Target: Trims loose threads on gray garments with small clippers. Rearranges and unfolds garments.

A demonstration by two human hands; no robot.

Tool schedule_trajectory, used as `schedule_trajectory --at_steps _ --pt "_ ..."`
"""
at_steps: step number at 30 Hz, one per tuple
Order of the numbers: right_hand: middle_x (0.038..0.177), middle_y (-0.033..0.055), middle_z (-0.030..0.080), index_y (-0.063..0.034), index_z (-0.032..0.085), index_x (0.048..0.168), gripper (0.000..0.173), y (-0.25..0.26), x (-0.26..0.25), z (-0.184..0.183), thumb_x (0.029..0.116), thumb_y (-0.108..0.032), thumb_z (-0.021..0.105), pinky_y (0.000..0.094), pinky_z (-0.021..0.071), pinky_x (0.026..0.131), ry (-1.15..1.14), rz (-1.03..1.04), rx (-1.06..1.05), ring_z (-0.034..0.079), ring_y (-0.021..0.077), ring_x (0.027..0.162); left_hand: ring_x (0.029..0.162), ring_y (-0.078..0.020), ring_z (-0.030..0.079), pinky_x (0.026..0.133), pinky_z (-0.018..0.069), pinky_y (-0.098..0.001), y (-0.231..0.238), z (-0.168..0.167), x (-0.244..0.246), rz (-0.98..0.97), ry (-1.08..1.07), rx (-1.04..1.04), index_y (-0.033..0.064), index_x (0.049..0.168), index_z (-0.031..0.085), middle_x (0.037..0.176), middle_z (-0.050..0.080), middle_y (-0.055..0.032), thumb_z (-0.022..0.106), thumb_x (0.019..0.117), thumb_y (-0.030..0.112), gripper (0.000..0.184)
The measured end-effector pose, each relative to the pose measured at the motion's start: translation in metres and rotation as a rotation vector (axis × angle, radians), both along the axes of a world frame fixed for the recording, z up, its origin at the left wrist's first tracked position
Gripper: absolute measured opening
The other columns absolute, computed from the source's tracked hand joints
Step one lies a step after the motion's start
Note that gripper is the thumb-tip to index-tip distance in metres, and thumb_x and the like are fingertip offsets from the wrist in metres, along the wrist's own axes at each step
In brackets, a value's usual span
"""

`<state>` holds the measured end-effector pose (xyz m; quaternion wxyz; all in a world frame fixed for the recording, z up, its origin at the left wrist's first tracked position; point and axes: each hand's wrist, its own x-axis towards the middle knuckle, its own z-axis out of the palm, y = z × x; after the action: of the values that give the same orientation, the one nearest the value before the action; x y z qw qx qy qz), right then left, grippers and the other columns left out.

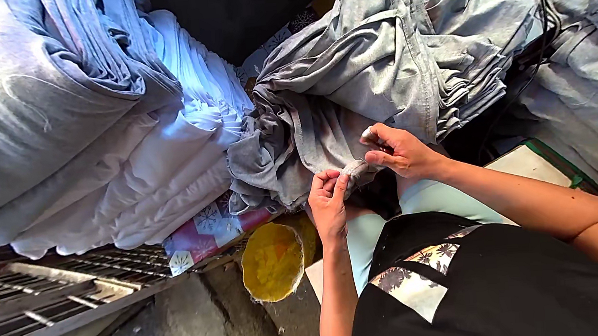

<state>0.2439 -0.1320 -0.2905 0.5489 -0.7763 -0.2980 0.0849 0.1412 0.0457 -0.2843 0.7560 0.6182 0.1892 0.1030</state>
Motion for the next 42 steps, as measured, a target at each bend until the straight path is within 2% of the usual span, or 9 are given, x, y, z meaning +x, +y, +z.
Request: schedule_trajectory --at_steps 9,23,28,32,34,36,39,41,42 --pt "0.074 0.0006 0.064 -0.0082 0.069 0.09 0.03 -0.008 -0.012 -0.002 0.0932 -0.038 0.07 0.0329 0.0462 0.049 -0.311 0.099 -0.134 0.059 0.0115 0.059 0.079 -0.0007 0.067 0.074 0.0562 -0.0186 0.001 0.013 -0.004 -0.07 -0.008 0.34 0.0056 0.107 0.065 0.088 0.071 0.0042 0.064 0.0965 0.0 0.012" --pt "0.06 0.0012 0.053 -0.008 0.067 0.074 0.034 -0.007 -0.015 -0.012 0.097 -0.033 0.062 0.0309 0.0343 0.04 -0.584 0.069 -0.064 0.051 0.0136 0.048 0.071 -0.0004 0.065 0.069 0.0535 -0.0187 0.0 0.015 -0.002 -0.078 0.071 0.286 0.0052 0.106 0.067 0.078 0.07 0.0042 0.06 0.0986 0.001 0.011" --pt "0.059 0.0006 0.053 -0.0084 0.066 0.072 0.035 -0.008 -0.016 -0.013 0.097 -0.033 0.063 0.0307 0.0346 0.041 -0.528 0.058 -0.051 0.052 0.0124 0.049 0.073 -0.0014 0.066 0.07 0.0543 -0.0198 0.0 0.014 -0.002 -0.076 0.08 0.246 0.0045 0.106 0.068 0.079 0.071 0.0031 0.061 0.0983 0.0 0.011" --pt "0.072 0.0002 0.065 -0.0061 0.071 0.085 0.023 -0.009 -0.011 -0.012 0.0944 -0.027 0.07 0.0261 0.0485 0.054 -0.231 0.032 0.057 0.059 0.0065 0.061 0.074 -0.0019 0.066 0.071 0.0546 -0.0197 0.002 0.014 -0.003 -0.073 0.059 0.224 0.0045 0.106 0.068 0.08 0.072 0.0029 0.06 0.0984 -0.001 0.012" --pt "0.094 0.0034 0.07 -0.0013 0.069 0.107 0.024 -0.009 -0.002 -0.014 0.0952 -0.022 0.071 0.0206 0.0554 0.071 0.08 0.111 0.134 0.065 0.0027 0.08 0.075 -0.0021 0.066 0.072 0.0547 -0.0198 0.005 0.014 -0.004 -0.082 0.033 0.19 0.0053 0.107 0.067 0.082 0.071 0.0029 0.058 0.0989 -0.001 0.013" --pt "0.12 0.0072 0.069 0.0008 0.063 0.128 0.043 -0.009 0.01 -0.024 0.091 -0.018 0.073 0.0245 0.0541 0.09 0.37 0.269 0.144 0.065 0.0051 0.103 0.079 -0.0031 0.066 0.075 0.056 -0.021 0.008 0.011 -0.004 -0.093 0.011 0.124 0.0062 0.107 0.065 0.086 0.071 0.0024 0.055 0.0996 -0.002 0.015" --pt "0.081 -0.0015 0.066 -0.0036 0.068 0.094 0.007 -0.001 0.007 -0.04 0.089 -0.002 0.073 0.0178 0.0509 0.066 0.613 0.335 0.262 0.06 0.0003 0.071 0.078 -0.0028 0.067 0.073 0.056 -0.0209 0.018 0.002 -0.004 -0.072 0.021 0.173 0.0062 0.107 0.065 0.086 0.071 0.0025 0.055 0.0993 -0.002 0.015" --pt "0.07 -0.0051 0.061 -0.0077 0.066 0.086 0.008 0.003 0.001 -0.043 0.0915 -0.004 0.069 0.0147 0.043 0.054 0.663 0.306 0.32 0.053 -0.002 0.058 0.078 -0.0001 0.066 0.073 0.0551 -0.0189 0.026 -0.009 -0.007 -0.044 0.052 0.42 0.0046 0.109 0.065 0.088 0.071 0.0031 0.06 0.0986 0.0 0.013" --pt "0.069 -0.0049 0.061 -0.0077 0.066 0.085 0.009 0.004 -0.001 -0.042 0.0925 -0.004 0.069 0.015 0.0428 0.054 0.67 0.296 0.33 0.052 -0.0015 0.058 0.083 -0.0006 0.067 0.077 0.0553 -0.0198 0.029 -0.014 -0.008 -0.033 0.058 0.57 0.0036 0.11 0.066 0.093 0.072 0.0014 0.062 0.0983 0.003 0.013"
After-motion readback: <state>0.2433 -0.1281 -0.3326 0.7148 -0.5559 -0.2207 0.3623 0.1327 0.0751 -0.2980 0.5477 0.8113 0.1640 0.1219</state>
